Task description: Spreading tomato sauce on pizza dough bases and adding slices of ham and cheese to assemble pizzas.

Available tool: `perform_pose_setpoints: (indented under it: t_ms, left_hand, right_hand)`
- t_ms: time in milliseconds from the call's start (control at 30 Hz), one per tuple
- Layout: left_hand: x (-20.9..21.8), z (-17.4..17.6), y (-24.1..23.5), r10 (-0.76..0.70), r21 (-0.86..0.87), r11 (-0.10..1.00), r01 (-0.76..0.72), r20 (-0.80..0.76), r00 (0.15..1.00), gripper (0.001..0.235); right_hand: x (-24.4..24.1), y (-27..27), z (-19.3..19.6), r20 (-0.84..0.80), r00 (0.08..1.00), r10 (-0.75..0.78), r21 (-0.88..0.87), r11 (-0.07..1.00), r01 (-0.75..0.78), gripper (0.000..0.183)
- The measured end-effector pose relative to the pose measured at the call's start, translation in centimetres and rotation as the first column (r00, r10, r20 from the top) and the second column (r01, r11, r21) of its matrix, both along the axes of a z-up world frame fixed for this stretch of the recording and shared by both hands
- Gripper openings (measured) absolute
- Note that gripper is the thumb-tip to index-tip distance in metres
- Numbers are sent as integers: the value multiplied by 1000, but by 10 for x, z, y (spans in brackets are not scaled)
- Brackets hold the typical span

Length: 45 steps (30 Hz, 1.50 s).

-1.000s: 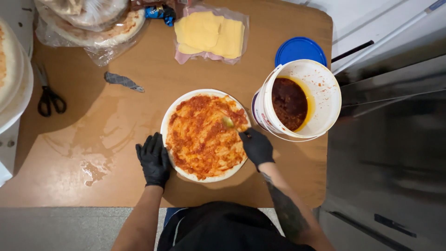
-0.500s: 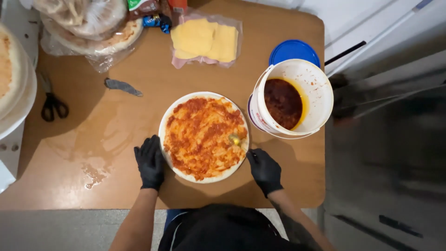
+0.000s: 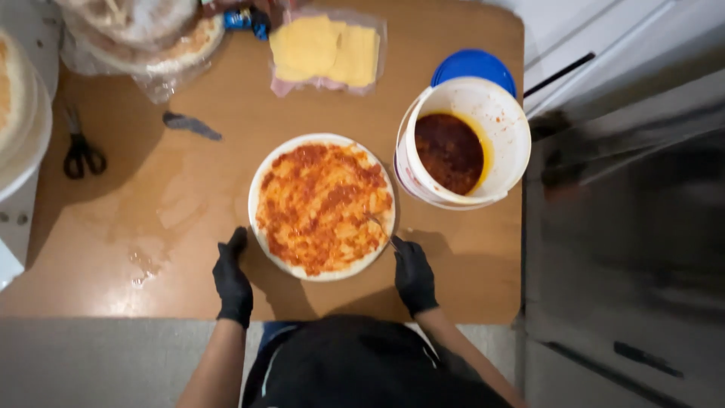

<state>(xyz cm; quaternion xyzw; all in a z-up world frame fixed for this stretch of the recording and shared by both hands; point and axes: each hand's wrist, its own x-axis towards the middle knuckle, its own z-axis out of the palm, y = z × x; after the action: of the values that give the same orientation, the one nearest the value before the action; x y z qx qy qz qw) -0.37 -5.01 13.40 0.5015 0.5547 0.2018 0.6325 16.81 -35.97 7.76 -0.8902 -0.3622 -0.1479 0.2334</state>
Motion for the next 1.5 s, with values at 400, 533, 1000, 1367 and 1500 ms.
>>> perform_pose_setpoints:
  t_ms: [400, 533, 1000, 1367, 1500]
  left_hand:
    - [-6, 47, -5, 29, 34, 999, -27, -74, 997, 43]
    - [-20, 31, -2, 49, 9, 999, -48, -29, 998, 52]
    - [-51, 9, 82, 2, 11, 1000, -3, 84, 996, 71]
    - [-93, 37, 169, 38, 188, 979, -73, 184, 982, 65]
    - [-90, 69, 181, 52, 123, 990, -73, 161, 985, 59]
  right_hand:
    - [-10, 38, 46, -380, 914, -139, -206, 976, 63, 25]
    - [8, 30, 35, -385, 875, -294, -315, 933, 174, 30]
    - [1, 56, 112, -613, 513, -600, -582, 783, 220, 45]
    - [-44, 56, 60, -222, 870, -440, -475, 828, 297, 50]
    - [-52, 54, 38, -195, 848, -493, -464, 808, 363, 43]
